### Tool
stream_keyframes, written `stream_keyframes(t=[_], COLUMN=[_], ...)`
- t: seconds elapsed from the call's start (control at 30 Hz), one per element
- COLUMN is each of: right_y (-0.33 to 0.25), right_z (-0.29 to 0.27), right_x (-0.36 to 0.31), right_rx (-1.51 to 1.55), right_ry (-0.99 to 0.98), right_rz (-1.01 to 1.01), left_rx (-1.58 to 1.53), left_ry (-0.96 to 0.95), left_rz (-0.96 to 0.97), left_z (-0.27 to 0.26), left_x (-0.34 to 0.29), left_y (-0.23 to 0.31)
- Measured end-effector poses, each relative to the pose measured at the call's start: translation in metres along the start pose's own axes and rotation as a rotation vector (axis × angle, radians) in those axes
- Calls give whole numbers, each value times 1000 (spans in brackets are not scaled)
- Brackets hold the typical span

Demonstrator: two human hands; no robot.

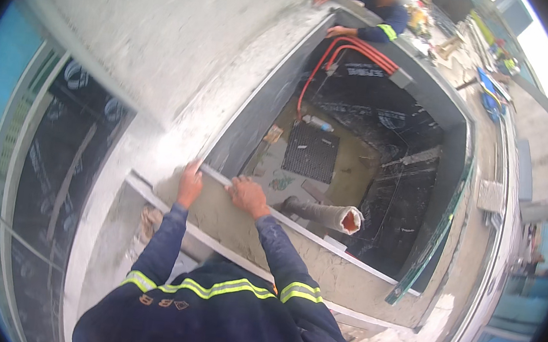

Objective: The person uses a handheld angle grinder to cut a stone slab, then lifts and positions the slab into a curved recess. They adjust the slab by hand and use a spirit level to check alignment, making small repositioning adjustments until the slab sits flush.

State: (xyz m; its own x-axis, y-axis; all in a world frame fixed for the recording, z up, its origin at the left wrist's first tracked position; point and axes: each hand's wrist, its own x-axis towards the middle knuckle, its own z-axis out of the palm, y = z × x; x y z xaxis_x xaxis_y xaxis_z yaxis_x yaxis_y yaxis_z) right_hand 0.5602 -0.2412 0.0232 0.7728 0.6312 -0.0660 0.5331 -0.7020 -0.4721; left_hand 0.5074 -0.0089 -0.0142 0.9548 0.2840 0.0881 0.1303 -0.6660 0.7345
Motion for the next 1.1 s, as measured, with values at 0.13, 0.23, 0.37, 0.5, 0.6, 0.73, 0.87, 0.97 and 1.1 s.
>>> stream_keyframes(t=[0.13,0.23,0.37,0.5,0.6,0.73,0.87,0.97,1.1], right_y=[-2,-7,-6,-6,-5,1,3,7,-3], right_z=[-4,-7,-3,-2,1,-3,2,2,0], right_x=[-3,-3,-5,-3,-2,-4,-4,-5,-3], right_rx=[30,31,43,46,63,92,98,107,132], right_ry=[8,-24,-28,-14,-7,-41,5,18,12], right_rz=[-5,17,20,11,-5,-1,-19,-14,-39], left_rx=[-105,-169,-284,-247,-192,34,-147,-126,110], left_ry=[20,60,63,46,-46,-41,-92,-175,-272], left_rz=[-97,-195,-241,-207,-190,-118,-137,-25,55], left_z=[-11,-11,-8,-8,-24,-50,-52,-25,10], left_x=[-13,-21,-21,-22,-10,24,73,100,103], left_y=[10,21,37,33,16,3,8,23,9])
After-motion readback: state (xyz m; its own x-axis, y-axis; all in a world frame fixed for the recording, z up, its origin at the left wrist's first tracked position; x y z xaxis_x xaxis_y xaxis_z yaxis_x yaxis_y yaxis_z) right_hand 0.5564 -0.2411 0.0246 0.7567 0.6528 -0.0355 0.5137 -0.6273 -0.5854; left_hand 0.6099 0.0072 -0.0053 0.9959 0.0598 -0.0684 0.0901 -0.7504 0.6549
